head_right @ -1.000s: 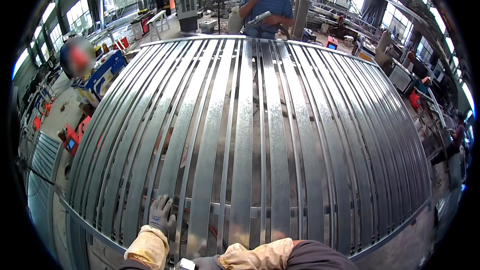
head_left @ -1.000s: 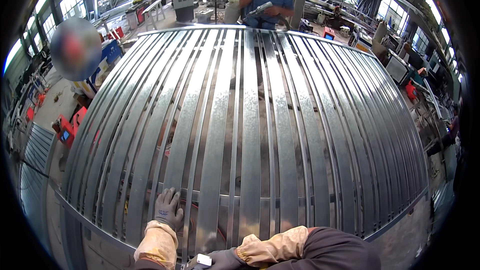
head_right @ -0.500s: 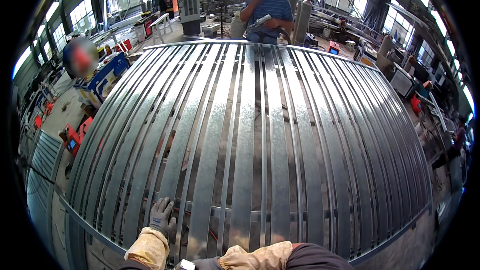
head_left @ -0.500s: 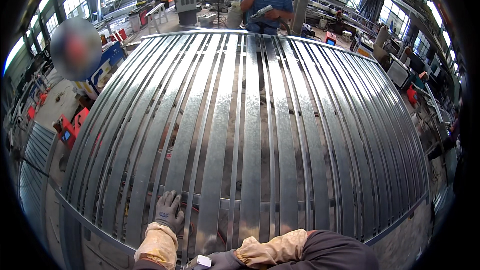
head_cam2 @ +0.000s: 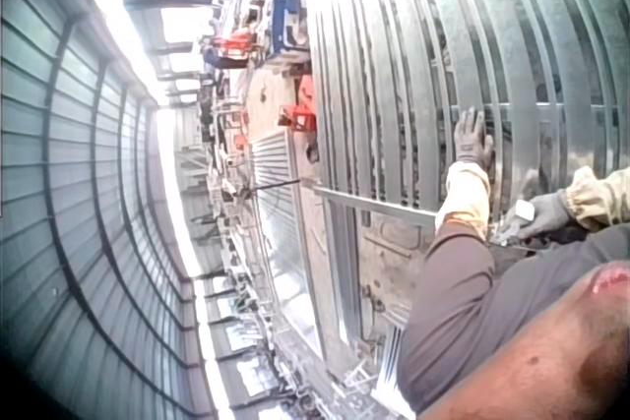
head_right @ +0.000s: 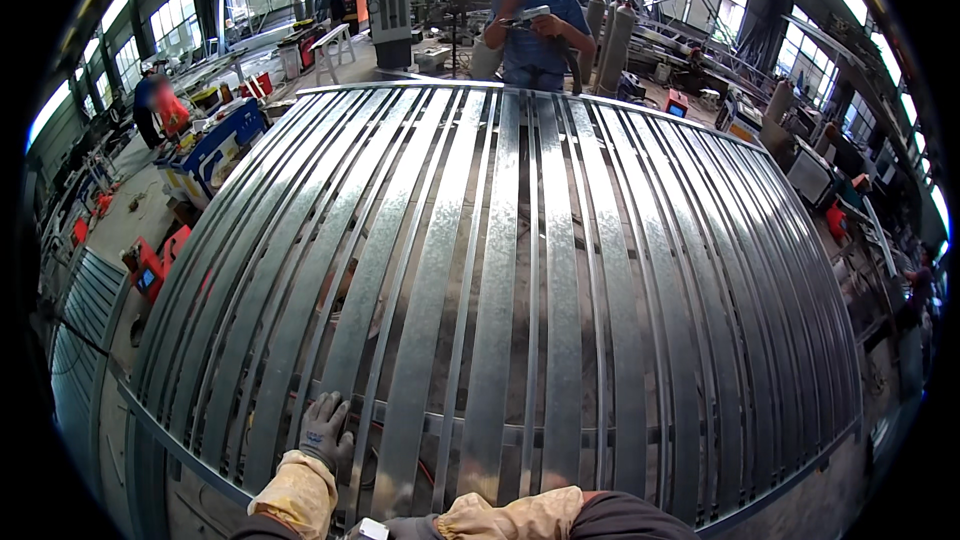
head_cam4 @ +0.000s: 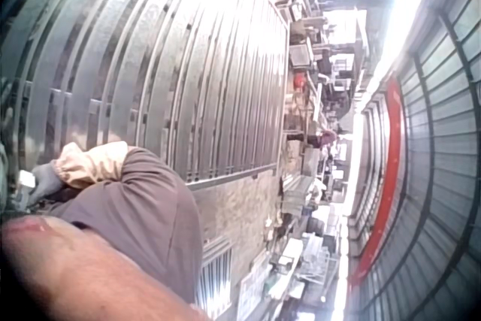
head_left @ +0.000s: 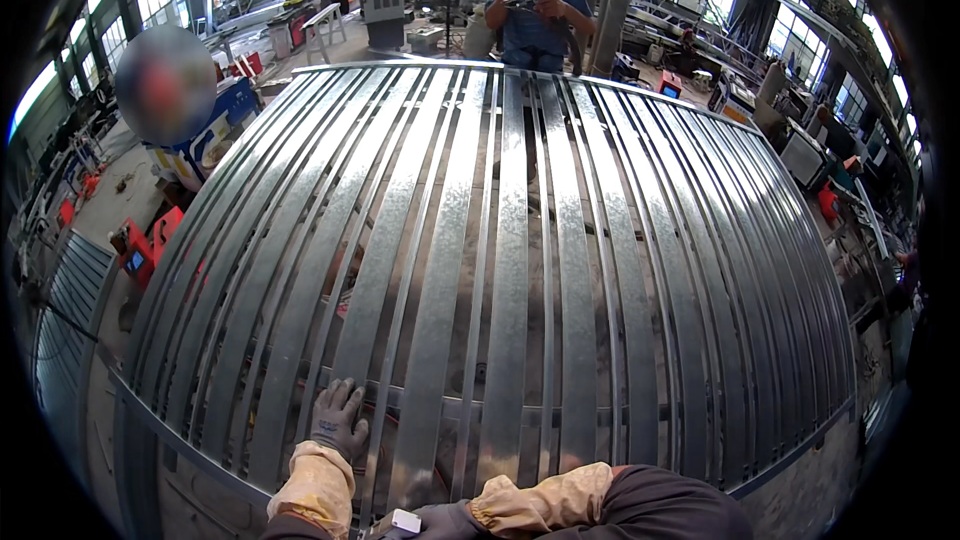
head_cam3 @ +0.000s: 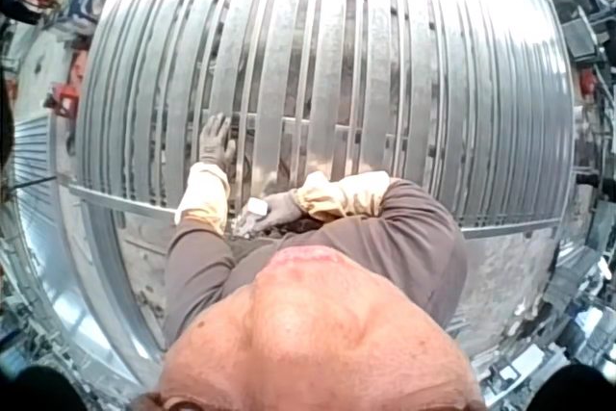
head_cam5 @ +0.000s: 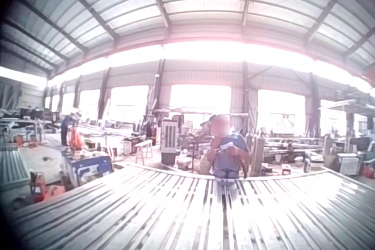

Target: The person welds a metal frame using a handheld welding gun. They repeatedly position the tool along the frame's seams and trigger the welder, producing bright sparks. The person wears protective gloves and sleeves while working on the curved metal structure.

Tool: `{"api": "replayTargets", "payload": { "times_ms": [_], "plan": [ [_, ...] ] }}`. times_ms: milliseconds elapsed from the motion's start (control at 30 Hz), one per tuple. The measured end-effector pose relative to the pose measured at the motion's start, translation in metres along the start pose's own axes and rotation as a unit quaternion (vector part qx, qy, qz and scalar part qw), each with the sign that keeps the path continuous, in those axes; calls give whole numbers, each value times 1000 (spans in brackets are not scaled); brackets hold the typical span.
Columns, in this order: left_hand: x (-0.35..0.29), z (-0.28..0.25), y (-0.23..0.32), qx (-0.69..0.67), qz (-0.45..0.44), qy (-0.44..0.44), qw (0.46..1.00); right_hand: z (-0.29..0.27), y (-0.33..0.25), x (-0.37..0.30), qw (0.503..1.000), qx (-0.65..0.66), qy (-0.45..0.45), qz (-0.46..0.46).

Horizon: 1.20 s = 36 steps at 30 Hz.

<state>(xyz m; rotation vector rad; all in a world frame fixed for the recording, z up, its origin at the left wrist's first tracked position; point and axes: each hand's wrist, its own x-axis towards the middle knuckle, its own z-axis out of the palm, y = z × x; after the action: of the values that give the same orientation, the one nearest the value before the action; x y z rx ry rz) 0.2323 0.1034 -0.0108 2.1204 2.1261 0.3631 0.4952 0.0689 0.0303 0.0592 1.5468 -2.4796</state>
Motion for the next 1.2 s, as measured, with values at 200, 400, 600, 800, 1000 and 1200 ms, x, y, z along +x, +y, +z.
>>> {"api": "replayTargets", "payload": {
  "times_ms": [200, 400, 600, 800, 1000, 1200],
  "plan": [
    [-1, 2, 0, -15, 0, 7, 1000, 1, 15, 8, 998, 1, -1, -64],
    [-1, 5, -2, -10, 1, 5, 1000, -3, 41, 15, 997, 12, -6, -77],
    [-1, 4, -2, -5, -2, -4, 1000, -2, 40, 15, 996, 27, -8, -82],
    [1, 1, 1, -3, -2, -5, 1000, -4, 46, 18, 995, 35, -24, -95],
    [0, -1, 5, -3, -7, -6, 1000, -5, 46, 19, 992, 48, -35, -110],
    [2, 3, 2, -7, -4, 3, 1000, -8, 47, 16, 996, 40, -23, -74]
  ]
}}
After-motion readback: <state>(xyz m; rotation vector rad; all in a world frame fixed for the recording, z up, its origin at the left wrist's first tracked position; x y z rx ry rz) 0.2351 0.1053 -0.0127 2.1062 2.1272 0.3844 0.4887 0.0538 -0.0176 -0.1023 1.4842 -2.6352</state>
